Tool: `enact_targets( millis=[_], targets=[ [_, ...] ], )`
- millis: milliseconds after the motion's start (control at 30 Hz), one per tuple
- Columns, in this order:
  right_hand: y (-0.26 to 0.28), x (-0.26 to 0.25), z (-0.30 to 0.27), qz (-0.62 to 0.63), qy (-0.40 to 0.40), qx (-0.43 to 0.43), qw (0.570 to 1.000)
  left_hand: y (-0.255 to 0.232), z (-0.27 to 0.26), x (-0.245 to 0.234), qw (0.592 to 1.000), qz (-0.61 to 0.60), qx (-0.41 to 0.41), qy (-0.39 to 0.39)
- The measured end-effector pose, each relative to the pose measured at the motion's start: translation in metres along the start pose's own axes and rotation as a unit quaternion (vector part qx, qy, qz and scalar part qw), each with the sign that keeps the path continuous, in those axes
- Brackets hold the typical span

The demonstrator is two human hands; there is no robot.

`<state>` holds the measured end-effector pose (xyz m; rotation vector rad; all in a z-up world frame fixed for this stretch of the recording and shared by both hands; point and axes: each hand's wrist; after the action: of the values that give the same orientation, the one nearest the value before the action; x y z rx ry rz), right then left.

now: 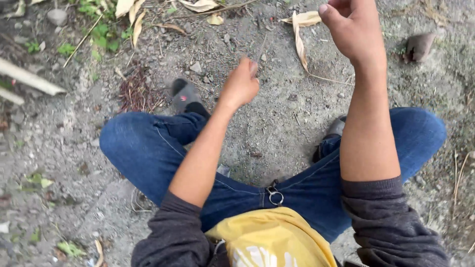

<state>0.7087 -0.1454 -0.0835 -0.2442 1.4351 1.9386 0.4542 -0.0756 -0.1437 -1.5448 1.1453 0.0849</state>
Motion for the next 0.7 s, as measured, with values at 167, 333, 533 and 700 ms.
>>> enact_targets(
  millis=[167, 333, 533, 700],
  targets=[
    [-0.049, 0.002, -0.023, -0.053, -0.001, 0.073, 0.996, 0.007, 0.020, 0.072, 0.991, -0.060, -0.051, 0.104],
    [-0.071, 0.016, -0.062, -0.022, -0.031, 0.402, 0.915, 0.048, 0.073, 0.181, 0.986, -0.078, -0.020, 0.144],
    [-0.225, 0.091, -0.193, 0.064, -0.126, 0.620, 0.772, 0.010, 0.085, 0.242, 0.971, -0.059, 0.002, 0.231],
    [-0.250, 0.109, -0.212, 0.189, -0.203, 0.669, 0.689, 0.004, 0.101, 0.321, 0.968, -0.106, -0.022, 0.225]
  ],
)
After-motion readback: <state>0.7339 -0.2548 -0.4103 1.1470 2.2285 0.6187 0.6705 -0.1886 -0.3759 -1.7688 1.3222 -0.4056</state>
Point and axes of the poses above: each hand's wrist, its own z-axis towards the middle knuckle, its own x-axis out of the palm, y = z × x, and after that the axes turned 3 degrees about -z, right-handed
